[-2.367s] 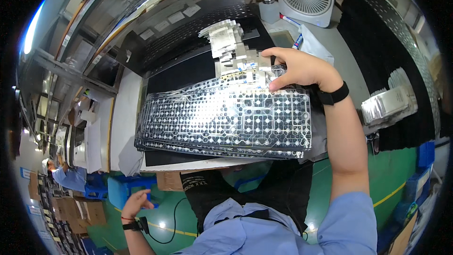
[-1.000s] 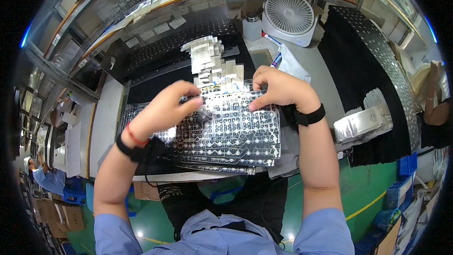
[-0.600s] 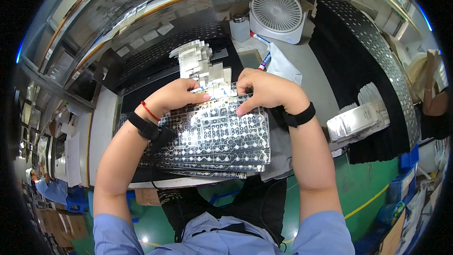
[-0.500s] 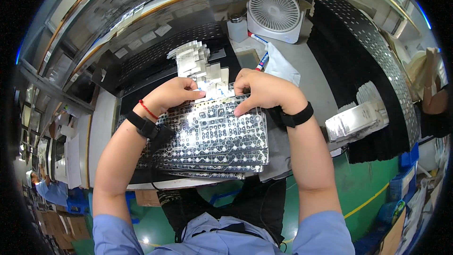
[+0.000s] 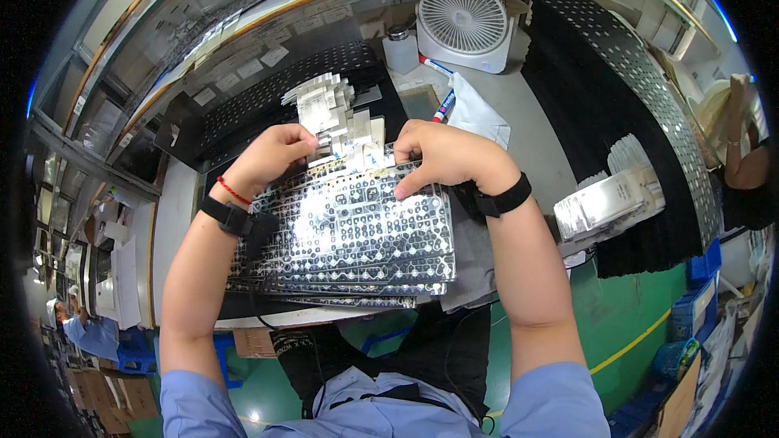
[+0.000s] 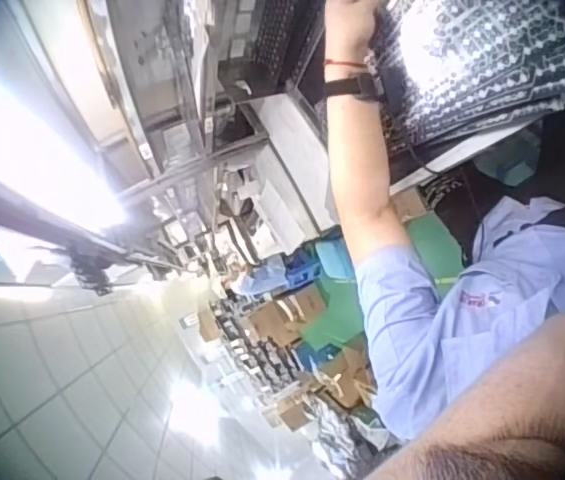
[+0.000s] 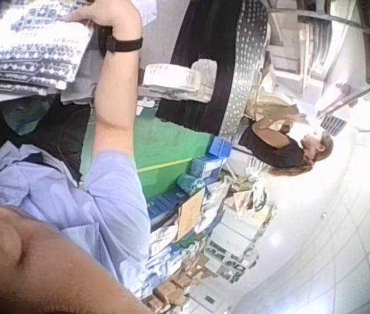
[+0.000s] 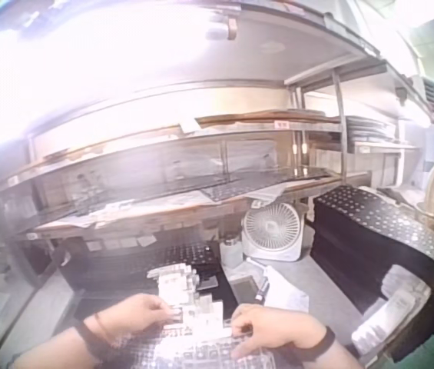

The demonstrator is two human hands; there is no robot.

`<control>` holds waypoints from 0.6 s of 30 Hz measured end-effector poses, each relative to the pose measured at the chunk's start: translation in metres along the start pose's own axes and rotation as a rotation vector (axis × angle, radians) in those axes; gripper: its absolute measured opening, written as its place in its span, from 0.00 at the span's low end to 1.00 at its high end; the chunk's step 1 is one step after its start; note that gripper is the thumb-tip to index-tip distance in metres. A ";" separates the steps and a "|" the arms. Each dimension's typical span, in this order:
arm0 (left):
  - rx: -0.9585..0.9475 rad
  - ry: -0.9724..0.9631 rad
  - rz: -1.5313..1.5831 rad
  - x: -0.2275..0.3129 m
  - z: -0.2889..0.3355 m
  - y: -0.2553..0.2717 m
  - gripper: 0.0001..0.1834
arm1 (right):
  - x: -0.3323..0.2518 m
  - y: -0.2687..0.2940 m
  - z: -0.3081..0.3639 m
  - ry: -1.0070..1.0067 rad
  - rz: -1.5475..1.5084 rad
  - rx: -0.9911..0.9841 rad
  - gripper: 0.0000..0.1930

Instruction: Inspecting and sorting metal internal keyboard plates containing dome switches at a manufacturing workstation.

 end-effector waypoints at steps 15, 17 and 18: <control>-0.719 -0.278 -0.102 0.025 0.203 -0.047 0.13 | -0.020 0.007 -0.010 -0.157 -0.121 0.319 0.11; -0.712 -0.344 -0.221 0.015 0.211 -0.046 0.06 | -0.016 0.006 -0.011 -0.082 -0.090 0.414 0.09; -0.707 -0.308 -0.233 0.020 0.209 -0.039 0.04 | -0.019 0.008 -0.010 -0.099 -0.101 0.429 0.08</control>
Point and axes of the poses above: each hand's wrist, its own z-axis away from the middle knuckle, its own y-axis out of the back of the hand, x = y × z, the point moved 2 cm from there along -z, towards the middle knuckle, and after that the axes turned 6 degrees about z, right-handed, at the moved point
